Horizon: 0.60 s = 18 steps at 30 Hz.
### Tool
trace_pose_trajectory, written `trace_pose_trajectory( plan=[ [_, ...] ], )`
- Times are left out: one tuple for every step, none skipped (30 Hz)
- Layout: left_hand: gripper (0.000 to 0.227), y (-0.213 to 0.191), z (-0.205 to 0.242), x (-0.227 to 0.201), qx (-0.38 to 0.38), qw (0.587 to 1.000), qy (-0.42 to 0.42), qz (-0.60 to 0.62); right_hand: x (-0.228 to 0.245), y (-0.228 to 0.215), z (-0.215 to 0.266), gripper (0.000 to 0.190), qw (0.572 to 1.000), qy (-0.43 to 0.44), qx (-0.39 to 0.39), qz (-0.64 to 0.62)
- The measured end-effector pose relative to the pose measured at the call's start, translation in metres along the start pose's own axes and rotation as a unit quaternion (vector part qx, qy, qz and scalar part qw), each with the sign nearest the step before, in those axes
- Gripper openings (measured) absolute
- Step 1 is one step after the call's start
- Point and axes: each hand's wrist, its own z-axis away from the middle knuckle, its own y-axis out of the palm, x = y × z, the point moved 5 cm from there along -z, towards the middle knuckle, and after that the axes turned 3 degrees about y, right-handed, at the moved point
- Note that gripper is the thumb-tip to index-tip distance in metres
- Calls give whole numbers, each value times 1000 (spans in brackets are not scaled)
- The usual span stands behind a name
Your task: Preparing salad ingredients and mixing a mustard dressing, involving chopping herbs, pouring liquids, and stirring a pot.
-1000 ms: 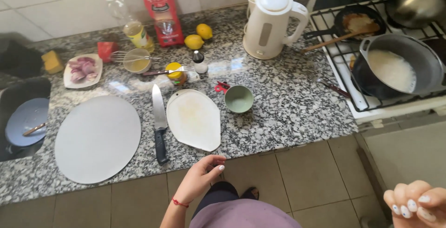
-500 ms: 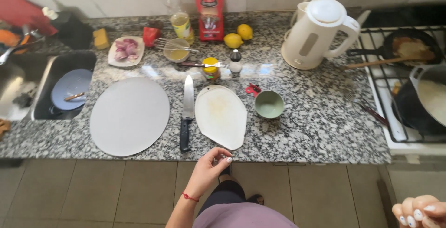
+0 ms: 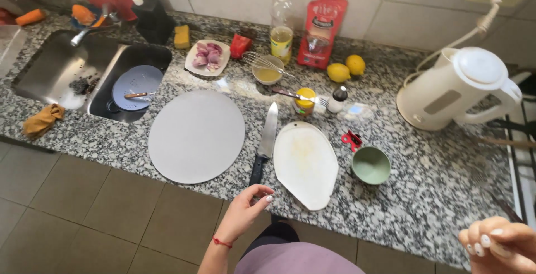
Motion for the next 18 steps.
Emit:
trace_pose_trajectory(
  plan=[
    [18,-7,-4,3,-11,1000,-10,2,-4,11,-15,28,1000,-2,0,8],
    [18,-13,-9,7,-15,1000,-12,5,-6,25,-26,28,1000,0,4,6],
    [19,-19,-14,10,-23,1000,0,18,-10,34,-36,24,998,20,-36,39],
    [19,-25,-18,14,-32,999,12,31,-14,44,-46,21,994,40,-75,71],
    [19,-31,-19,13,-36,999,10,34,-16,52,-56,21,994,43,-70,69],
    [20,-38,-20,14,-43,999,-7,24,-20,60,-65,21,994,58,-70,52],
    [21,-44,-20,14,-49,998,-25,15,-24,69,-75,21,994,74,-69,36],
    [21,-50,-20,14,-53,998,-25,16,-29,74,-82,21,994,75,-65,34],
    [22,-55,-20,14,-52,998,-38,13,-34,77,-88,18,993,82,-81,32],
    [23,-59,-20,14,-49,997,-50,9,-38,79,-93,15,991,90,-98,32],
    [23,-63,-22,14,-51,997,-51,10,-40,83,-99,15,991,91,-96,31],
    [25,-66,-22,16,-52,996,-67,-25,-42,86,-102,15,988,106,-105,46],
    [27,-68,-22,19,-52,993,-83,-60,-44,87,-104,15,984,121,-114,60],
    [27,-68,-29,33,-53,993,-85,-57,-43,88,-107,15,984,123,-112,61],
    [29,-68,-36,44,-57,979,-64,-184,-42,90,-110,15,984,126,-103,76],
    [32,-66,-43,54,-59,949,-41,-306,-40,90,-113,14,983,129,-95,92],
    [32,-60,-46,61,-58,950,-43,-303,-38,86,-113,14,982,132,-93,93],
    [34,-55,-49,71,-34,932,-77,-351,-37,79,-112,13,975,146,-118,119]
  ],
)
